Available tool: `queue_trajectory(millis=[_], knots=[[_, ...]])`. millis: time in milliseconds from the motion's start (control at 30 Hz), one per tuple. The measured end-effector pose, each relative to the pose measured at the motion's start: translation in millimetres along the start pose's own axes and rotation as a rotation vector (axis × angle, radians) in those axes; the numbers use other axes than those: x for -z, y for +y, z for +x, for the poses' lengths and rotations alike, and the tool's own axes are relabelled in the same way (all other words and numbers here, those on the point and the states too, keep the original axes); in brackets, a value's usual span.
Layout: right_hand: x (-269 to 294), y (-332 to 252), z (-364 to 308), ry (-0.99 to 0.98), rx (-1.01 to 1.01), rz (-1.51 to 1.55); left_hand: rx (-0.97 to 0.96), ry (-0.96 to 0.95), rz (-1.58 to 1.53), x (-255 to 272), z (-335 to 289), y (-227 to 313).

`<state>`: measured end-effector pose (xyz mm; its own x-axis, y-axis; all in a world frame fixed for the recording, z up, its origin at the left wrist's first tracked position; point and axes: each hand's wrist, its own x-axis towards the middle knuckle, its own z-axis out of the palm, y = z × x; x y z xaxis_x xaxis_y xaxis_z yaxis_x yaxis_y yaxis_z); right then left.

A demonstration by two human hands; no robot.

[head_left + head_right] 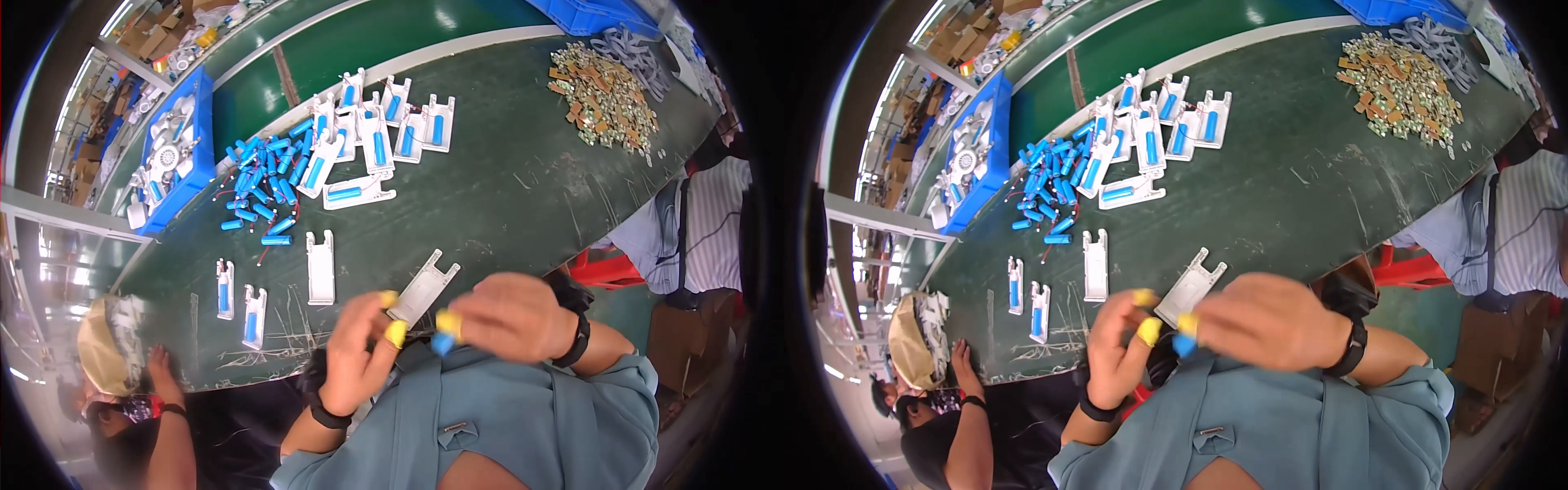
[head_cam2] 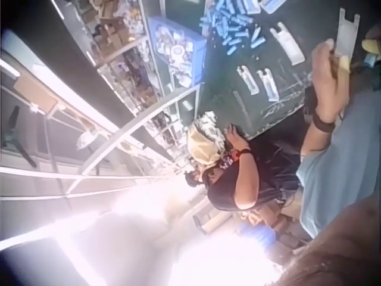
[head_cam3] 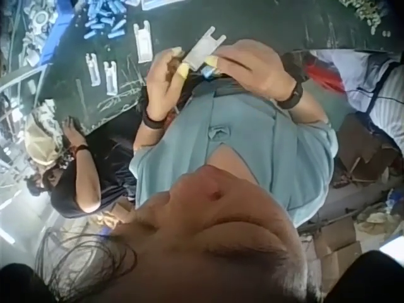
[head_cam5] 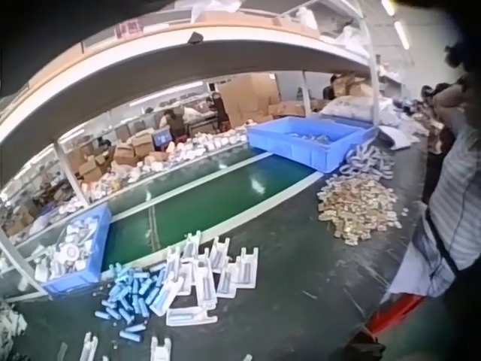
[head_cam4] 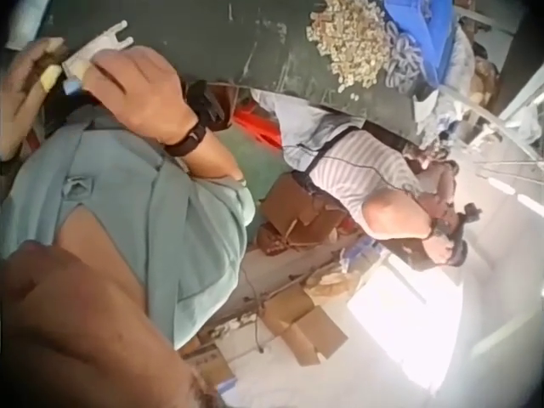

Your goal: Assembling small electronic components into plastic housings on a production line.

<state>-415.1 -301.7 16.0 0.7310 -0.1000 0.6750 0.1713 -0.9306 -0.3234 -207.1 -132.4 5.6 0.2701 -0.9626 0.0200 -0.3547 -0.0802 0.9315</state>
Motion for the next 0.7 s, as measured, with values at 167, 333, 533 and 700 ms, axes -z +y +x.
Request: queue_trajectory(millis=[167, 333, 533, 700], knots=[[-12, 13, -3, -0.109, -0.335, -0.053, -0.197, 0.099, 0.668, -7, 0, -14], [-32, 8, -4, -0.207, -0.335, 0.043, -0.204, 0.043, 0.559, -13, 0, -34], [-47, 7, -6, -0.225, -0.295, 0.028, -0.235, 0.039, 0.507, -14, 3, -35], [-53, 9, -4, -0.234, -0.289, 0.034, -0.225, 0.044, 0.500, -13, 4, -36]])
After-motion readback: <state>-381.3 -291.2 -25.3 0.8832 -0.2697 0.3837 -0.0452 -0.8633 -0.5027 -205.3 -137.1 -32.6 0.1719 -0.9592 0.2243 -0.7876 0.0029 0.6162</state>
